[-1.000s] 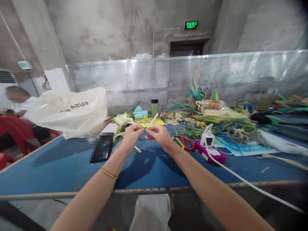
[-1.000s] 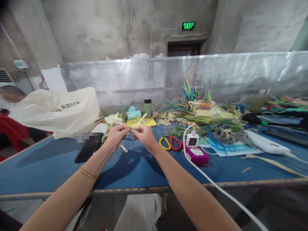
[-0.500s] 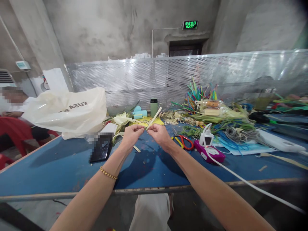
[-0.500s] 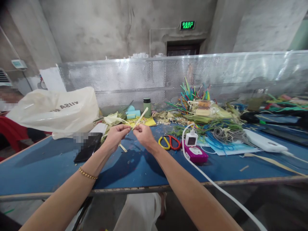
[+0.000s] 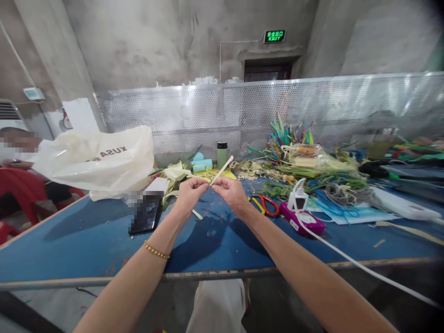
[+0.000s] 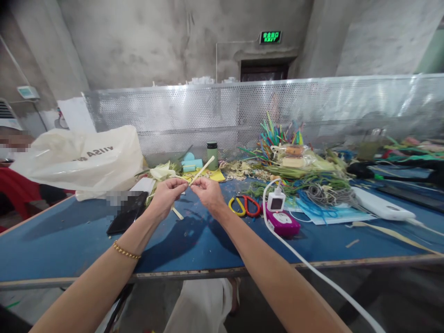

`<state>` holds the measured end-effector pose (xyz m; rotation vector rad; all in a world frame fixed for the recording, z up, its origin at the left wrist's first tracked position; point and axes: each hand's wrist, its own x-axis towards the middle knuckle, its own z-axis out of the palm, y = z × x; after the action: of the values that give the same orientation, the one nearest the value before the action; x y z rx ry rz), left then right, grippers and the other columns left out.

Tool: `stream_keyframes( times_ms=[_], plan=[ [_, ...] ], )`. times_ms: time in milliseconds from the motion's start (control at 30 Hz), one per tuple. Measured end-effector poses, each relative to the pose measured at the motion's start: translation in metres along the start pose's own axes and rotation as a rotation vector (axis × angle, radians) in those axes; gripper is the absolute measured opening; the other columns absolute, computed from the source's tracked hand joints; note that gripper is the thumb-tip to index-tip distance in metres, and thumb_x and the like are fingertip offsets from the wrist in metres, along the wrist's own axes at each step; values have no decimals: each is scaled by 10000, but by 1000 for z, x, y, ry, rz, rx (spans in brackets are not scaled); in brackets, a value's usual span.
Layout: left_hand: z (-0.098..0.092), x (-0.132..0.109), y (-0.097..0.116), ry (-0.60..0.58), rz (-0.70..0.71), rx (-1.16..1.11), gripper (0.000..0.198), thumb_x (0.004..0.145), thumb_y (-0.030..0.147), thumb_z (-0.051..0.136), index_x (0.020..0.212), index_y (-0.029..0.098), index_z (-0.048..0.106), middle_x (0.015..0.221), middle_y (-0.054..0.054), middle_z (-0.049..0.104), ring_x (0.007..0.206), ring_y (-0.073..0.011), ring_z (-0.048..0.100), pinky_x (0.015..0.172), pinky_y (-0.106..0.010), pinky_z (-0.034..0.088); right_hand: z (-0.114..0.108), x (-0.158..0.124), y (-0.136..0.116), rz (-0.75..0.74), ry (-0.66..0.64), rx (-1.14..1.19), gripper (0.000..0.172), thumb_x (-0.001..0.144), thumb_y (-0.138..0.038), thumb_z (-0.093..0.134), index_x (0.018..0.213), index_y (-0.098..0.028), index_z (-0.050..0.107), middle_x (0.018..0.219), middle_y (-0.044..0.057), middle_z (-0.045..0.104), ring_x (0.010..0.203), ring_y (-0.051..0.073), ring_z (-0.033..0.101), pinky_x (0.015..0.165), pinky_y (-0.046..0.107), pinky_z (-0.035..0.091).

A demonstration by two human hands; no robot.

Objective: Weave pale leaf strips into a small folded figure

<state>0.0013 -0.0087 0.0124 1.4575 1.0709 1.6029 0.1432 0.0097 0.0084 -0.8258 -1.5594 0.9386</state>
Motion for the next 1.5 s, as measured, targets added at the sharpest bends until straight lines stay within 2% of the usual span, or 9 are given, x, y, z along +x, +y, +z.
stream_keyframes(
  times_ms=[167, 400, 567, 733, 867, 1100, 1267, 1500],
  plan=[
    [-1, 1, -1, 11, -13, -41, 231, 636, 312, 711, 756, 117, 678, 519, 42, 476, 467, -55, 337, 458, -212, 234, 1, 0, -5, -4, -27, 39, 196, 655, -342, 645, 713, -161, 598, 566, -32, 536, 499, 88, 428, 481, 222, 334],
    [0, -2, 2, -31, -4, -49, 283, 600, 313, 752, 798, 119, 693, 495, 63, 411, 471, -53, 298, 454, -217, 195, 0, -2, -9, -42, 8, -27, 168, 673, -315, 616, 661, -153, 572, 536, -39, 490, 502, 83, 417, 497, 225, 342],
    [1, -3, 0, -43, 32, -30, 252, 619, 321, 744, 762, 122, 684, 491, 59, 413, 465, -51, 275, 450, -218, 180, -2, 0, -7, -101, 34, -4, 223, 668, -334, 636, 787, -149, 598, 655, -2, 587, 572, 106, 498, 549, 231, 398],
    [2, -4, 1, -74, 46, 1, 265, 634, 344, 739, 766, 120, 687, 515, 44, 446, 480, -57, 297, 452, -218, 192, -4, 5, 2, -200, 109, -172, 233, 749, -380, 582, 685, -155, 581, 604, 5, 558, 564, 119, 483, 558, 244, 401],
    [2, -5, 4, -112, 35, -14, 248, 647, 344, 730, 744, 122, 676, 517, 44, 430, 476, -54, 284, 448, -218, 182, -4, 4, 3, -249, 151, -260, 222, 773, -365, 558, 683, -163, 581, 627, 9, 557, 587, 127, 486, 590, 248, 408],
    [3, -5, 5, -159, 31, -114, 231, 642, 323, 741, 732, 141, 630, 487, 74, 342, 454, -49, 246, 449, -219, 159, -3, 0, -2, -258, 196, -262, 216, 791, -366, 534, 710, -169, 570, 605, -4, 518, 556, 124, 454, 553, 248, 379],
    [4, -6, 6, -171, 18, -134, 244, 627, 331, 757, 706, 142, 625, 489, 69, 353, 455, -50, 257, 449, -224, 157, -3, -2, -2, -238, 209, -276, 225, 799, -375, 526, 711, -171, 565, 595, -6, 516, 547, 124, 445, 543, 246, 375],
    [4, -8, 7, -243, -110, -218, 340, 646, 456, 740, 715, 137, 640, 512, 58, 386, 427, -33, 216, 433, -233, 118, -3, 2, 4, -219, 198, -247, 208, 793, -367, 539, 736, -169, 568, 645, 12, 584, 544, 123, 498, 554, 249, 415]
  ],
)
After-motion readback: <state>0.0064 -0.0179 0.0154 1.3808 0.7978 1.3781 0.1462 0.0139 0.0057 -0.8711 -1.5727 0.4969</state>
